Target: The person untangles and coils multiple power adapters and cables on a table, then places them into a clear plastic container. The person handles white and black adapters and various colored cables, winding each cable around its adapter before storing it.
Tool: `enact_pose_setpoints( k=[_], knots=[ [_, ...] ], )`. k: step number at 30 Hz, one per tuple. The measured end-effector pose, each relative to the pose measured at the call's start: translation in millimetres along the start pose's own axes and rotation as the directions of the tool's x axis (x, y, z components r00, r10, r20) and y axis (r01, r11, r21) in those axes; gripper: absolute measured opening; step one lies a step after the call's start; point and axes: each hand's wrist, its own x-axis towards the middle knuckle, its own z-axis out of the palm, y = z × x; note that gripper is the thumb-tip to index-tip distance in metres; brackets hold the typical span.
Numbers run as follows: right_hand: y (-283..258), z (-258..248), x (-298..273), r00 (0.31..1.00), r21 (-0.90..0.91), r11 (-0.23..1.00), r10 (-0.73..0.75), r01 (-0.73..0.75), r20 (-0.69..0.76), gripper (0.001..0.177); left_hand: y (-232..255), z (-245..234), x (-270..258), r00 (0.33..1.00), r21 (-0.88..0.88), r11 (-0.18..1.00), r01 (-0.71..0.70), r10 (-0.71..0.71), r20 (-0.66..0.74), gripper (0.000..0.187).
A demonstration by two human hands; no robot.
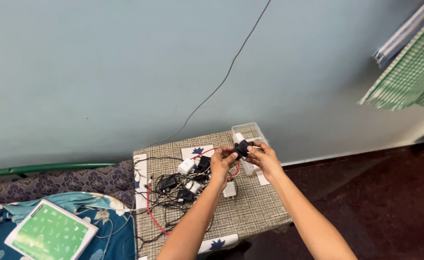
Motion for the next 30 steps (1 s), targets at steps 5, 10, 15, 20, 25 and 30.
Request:
enact_pose_setpoints(
  k=[5,10,15,20,25,30],
  knots=[
    [-7.2,-41.8,26.0,1.0,-0.08,0.997,0.016,-0.014,0.026,0.034,-36.3,17.4,25.5,0.998,0.001,1.0,0.027,-0.027,-0.064,0.023],
    [6.7,-84.1,76.1,0.997,-0.073,0.997,0.003,-0.009,-0.078,0.038,-91.5,36.6,58.2,0.995,-0.034,0.998,0.051,-0.054,-0.084,0.032],
    [46.4,-120.2,124.6,0.998,-0.084,0.996,0.024,-0.029,-0.059,0.034,-140.7,62.4,74.4,0.989,0.138,0.99,0.023,-0.002,-0.149,0.053],
    [82.6,-131.8,153.5,1.0,-0.175,0.984,-0.002,0.006,0.025,0.041,-164.6,69.3,88.7,0.973,0.104,0.991,0.089,-0.064,-0.224,0.062],
    [125.4,-135.2,176.9,0.995,-0.139,0.99,-0.008,0.022,0.102,0.061,-185.6,69.2,109.8,0.937,0.147,0.977,0.157,-0.101,-0.335,0.067],
    [147.0,-128.8,181.5,1.0,-0.34,0.94,0.022,-0.028,-0.02,0.067,-224.3,49.9,138.6,0.886,0.146,0.947,0.287,-0.204,-0.417,0.068]
  ],
)
